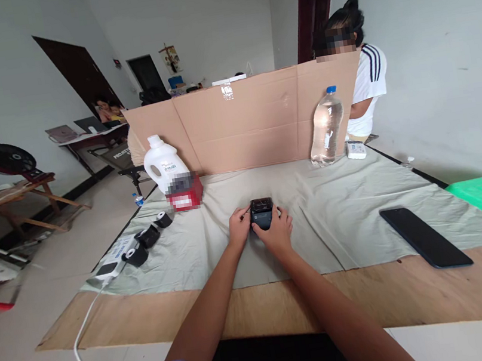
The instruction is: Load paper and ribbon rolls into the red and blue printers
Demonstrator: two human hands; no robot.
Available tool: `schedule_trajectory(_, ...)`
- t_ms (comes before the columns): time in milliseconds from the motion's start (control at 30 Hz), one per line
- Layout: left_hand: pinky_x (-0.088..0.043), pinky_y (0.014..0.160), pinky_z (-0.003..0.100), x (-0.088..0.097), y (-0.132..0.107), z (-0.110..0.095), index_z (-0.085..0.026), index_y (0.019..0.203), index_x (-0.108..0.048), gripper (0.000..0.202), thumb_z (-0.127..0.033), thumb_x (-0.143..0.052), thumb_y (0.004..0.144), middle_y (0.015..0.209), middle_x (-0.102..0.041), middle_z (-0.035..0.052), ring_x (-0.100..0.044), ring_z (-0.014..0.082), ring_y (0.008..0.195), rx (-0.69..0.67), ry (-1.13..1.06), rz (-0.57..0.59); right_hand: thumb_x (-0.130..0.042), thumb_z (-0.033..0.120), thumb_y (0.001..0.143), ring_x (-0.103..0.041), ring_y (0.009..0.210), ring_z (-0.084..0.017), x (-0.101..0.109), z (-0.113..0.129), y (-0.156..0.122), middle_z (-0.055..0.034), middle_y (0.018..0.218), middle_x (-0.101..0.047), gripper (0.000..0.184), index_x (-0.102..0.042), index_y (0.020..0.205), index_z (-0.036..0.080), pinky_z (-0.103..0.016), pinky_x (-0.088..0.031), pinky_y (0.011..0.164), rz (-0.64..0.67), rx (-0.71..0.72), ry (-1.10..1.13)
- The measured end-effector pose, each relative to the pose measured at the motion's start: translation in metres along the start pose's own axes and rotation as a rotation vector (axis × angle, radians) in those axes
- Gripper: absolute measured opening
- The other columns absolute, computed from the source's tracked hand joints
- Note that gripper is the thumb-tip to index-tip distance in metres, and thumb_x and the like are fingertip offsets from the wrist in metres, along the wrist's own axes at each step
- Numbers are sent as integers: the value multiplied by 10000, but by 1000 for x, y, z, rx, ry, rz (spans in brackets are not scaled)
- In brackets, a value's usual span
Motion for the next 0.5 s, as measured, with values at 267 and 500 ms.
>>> schedule_trajectory(267, -489, 793, 256, -1, 1, 3, -158, 1170, -724, 413, -112, -460, 856, 917, -675, 51, -611, 141, 811, -10, -36, -6, -625, 417, 763, -461, 1142, -340, 9, -9, 6, -186, 1243, -575, 492, -682, 1150, 118, -490, -379, 989, -101, -5, 181)
schedule_trajectory(500, -493, 803, 259, -2, 0, 5, -147, 1181, -717, 412, -121, -462, 859, 925, -671, 55, -617, 145, 826, -7, -53, -1, -637, 364, 752, -494, 1094, -305, 13, -9, 8, -152, 1153, -600, 394, -710, 1073, 148, -463, -379, 989, -123, -3, 240)
Point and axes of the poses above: each hand's wrist, its own y-axis towards the middle knuckle, its own x-axis out of the back of the hand, z = x × y, the point moved 8 cm from there along y, towards the middle knuckle
